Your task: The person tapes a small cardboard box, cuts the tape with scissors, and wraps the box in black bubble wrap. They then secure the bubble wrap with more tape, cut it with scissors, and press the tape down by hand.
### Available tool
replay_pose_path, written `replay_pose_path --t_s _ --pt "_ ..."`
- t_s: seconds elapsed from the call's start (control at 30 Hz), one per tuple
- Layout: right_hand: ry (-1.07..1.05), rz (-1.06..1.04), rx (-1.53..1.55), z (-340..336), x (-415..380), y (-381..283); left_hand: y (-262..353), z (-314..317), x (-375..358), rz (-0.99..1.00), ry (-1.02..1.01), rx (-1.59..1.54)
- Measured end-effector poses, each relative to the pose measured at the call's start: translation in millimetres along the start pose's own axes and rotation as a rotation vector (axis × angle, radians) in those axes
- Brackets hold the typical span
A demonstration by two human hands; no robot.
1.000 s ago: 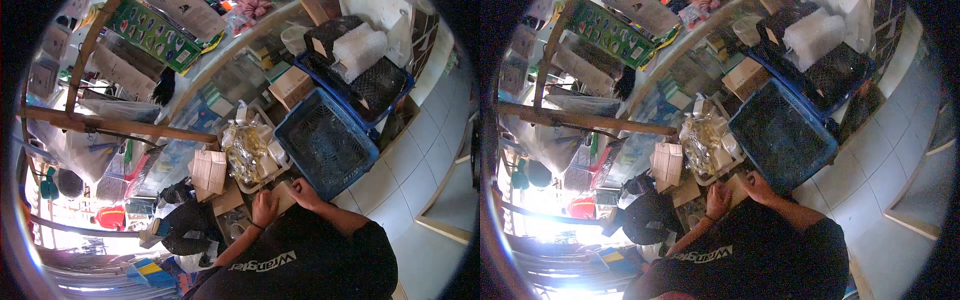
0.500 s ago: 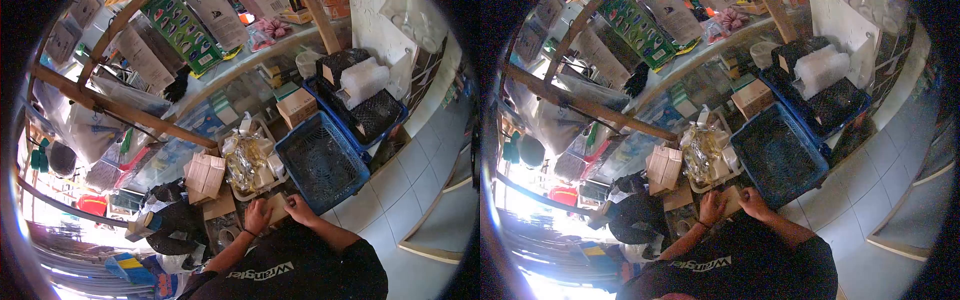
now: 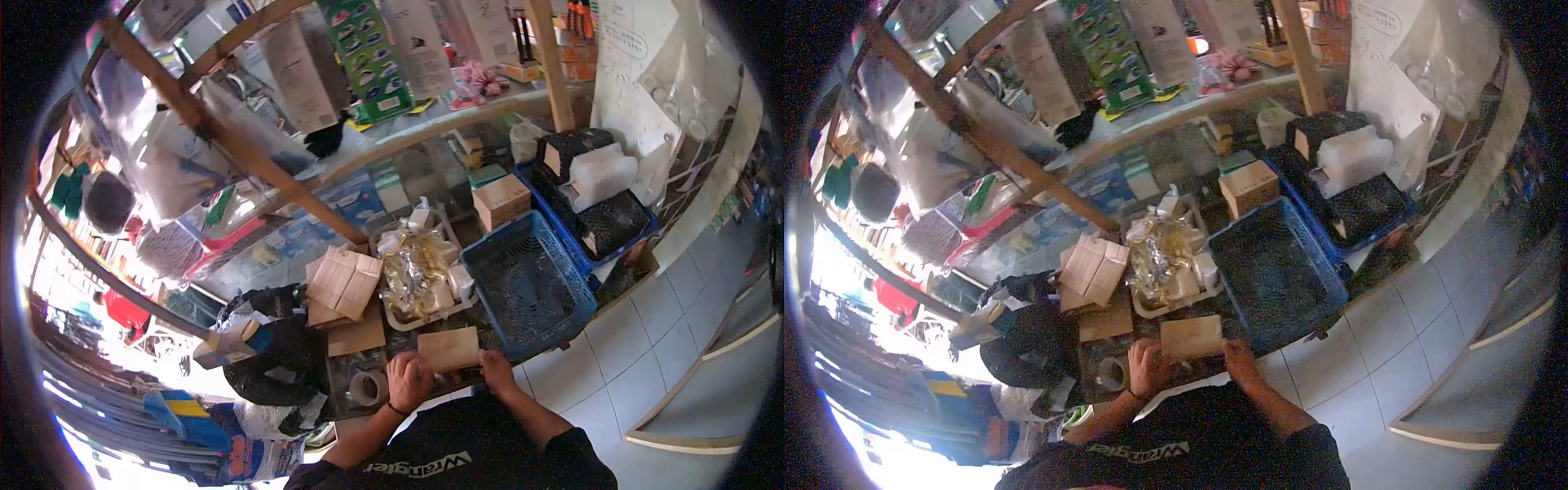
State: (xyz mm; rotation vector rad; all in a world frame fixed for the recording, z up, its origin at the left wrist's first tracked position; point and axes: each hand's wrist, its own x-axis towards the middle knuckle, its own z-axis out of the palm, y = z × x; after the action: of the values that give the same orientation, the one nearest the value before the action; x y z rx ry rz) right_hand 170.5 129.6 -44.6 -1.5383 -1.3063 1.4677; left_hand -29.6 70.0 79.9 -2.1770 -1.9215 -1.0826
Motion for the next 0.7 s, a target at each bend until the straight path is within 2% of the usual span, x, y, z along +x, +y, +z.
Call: replay_pose_path --t_s 0.07,0.17,0.2,0.23,0.3,0.37,0.47,0.5,0.53,0.6,0.63,0.7 --pt "0.103 0.014 0.076 9.5 -8.1 11.8 4.9 -22.6 -23.5 0.005 -0.052 -0.071" --pt "0.142 0.027 0.238 14.0 -31.2 -3.2 -4.1 -35.7 -79.0 -0.155 -0.086 -0.206" --pt "0.211 -0.16 0.078 21.5 -26.6 25.1 -9.5 -37.7 -97.8 -0.211 -0.1 -0.248" --pt "0.279 -0.349 -0.082 32.9 -11.1 82.7 -7.0 -51.3 -106.3 -0.377 -0.195 -0.269" --pt "0.326 -0.505 -0.249 34.1 -27.0 76.0 -22.6 -55.4 -141.8 -0.541 -0.233 -0.285" --pt "0.288 -0.44 -0.264 29.3 -65.8 43.0 -37.0 -57.1 -173.3 -0.681 -0.298 -0.27" --pt "0.21 -0.35 -0.348 26.1 -93.0 63.2 -60.4 -49.6 -216.2 -0.691 -0.252 -0.376" --pt "0.208 -0.271 -0.492 20.8 -101.3 70.2 -60.6 -51.6 -222.1 -0.714 -0.266 -0.412" --pt "0.147 -0.287 -0.576 15.0 -111.8 77.2 -59.0 -52.6 -227.6 -0.742 -0.263 -0.455" --pt "0.027 -0.319 -0.743 -1.6 -132.5 103.2 -49.5 -63.1 -224.3 -0.791 -0.251 -0.544" --pt "-0.025 -0.273 -0.838 -10.2 -145.4 110.5 -53.9 -59.2 -231.7 -0.705 -0.258 -0.515" --pt "-0.118 -0.137 -1.048 -38.0 -163.4 185.8 -57.2 -55.8 -240.5 -0.709 -0.235 -0.555"
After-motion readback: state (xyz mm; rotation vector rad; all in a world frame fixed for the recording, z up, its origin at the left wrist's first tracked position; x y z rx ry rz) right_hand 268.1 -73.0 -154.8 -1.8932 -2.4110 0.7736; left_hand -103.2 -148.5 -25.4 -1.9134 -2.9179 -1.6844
